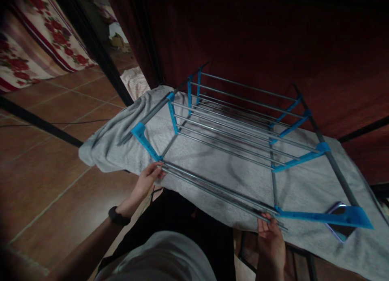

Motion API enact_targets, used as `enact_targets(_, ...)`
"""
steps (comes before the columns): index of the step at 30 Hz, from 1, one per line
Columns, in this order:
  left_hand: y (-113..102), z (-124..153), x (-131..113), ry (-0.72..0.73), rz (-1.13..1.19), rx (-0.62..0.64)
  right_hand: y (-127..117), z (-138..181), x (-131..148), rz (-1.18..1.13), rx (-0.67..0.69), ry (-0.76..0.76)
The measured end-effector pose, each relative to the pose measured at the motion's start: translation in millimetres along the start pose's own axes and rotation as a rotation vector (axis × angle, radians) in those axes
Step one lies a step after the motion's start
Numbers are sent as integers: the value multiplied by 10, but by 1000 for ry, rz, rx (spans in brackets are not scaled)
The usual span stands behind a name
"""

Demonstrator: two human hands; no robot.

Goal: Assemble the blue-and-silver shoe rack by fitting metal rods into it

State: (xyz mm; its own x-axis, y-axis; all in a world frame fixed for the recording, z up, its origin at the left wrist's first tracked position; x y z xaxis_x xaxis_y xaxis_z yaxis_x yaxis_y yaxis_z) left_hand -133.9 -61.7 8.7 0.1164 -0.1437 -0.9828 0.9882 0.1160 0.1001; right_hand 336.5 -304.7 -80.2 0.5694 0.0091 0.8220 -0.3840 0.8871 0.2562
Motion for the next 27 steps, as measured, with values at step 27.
enact_targets(27, 501, -150, -311, -393, 383, -101, 1338, 83, 461, -301, 216, 40)
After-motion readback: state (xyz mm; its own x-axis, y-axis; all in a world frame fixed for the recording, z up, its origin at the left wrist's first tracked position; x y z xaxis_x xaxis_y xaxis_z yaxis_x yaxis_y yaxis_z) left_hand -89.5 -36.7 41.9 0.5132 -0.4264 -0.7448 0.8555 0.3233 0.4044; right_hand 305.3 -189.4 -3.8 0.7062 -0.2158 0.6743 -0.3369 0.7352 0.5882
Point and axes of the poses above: each hand's wrist, its own z-axis away from the middle knuckle, its own y-axis out of the palm, x = y × z, the point moved 2 cm from there along -z, towards the middle knuckle, and after that the axes turned 4 degrees about y, right-handed, at the moved point
